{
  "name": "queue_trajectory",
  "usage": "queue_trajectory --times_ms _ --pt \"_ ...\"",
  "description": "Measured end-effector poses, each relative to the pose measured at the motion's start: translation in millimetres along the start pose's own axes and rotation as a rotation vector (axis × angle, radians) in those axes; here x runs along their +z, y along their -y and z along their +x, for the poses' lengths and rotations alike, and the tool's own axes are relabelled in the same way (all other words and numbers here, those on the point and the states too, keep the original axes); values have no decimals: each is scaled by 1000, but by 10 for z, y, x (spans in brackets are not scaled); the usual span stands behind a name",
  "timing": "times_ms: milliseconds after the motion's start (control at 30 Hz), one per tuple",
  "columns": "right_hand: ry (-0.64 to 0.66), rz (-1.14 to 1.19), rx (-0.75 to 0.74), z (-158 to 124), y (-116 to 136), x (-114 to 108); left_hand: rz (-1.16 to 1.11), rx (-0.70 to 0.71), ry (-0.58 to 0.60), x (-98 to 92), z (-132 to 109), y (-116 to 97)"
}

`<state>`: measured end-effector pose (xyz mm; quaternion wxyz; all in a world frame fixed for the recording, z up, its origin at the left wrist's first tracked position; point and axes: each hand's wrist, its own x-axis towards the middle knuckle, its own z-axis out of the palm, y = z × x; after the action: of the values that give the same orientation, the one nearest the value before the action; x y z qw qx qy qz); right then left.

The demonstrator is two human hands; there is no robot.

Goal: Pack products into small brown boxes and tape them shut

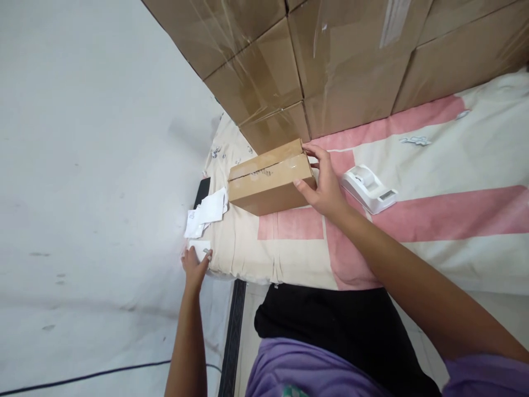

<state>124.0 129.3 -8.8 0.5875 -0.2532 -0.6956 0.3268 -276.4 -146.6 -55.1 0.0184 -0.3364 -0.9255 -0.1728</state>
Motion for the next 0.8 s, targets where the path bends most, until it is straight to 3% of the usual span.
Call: queue_trajectory --times_ms 267,467,633,800 --pt "8 -2 -3 9 -14 2 -58 -108 -66 16 1 -104" --pt "28 -8 31 11 16 -7 -77 -107 -25 -161 -139 -134" --pt "35 -12 38 13 13 -6 -140 -54 -231 -269 -183 -222" --pt "24 -22 33 15 3 -15 -287 -90 -381 -276 -8 -310"
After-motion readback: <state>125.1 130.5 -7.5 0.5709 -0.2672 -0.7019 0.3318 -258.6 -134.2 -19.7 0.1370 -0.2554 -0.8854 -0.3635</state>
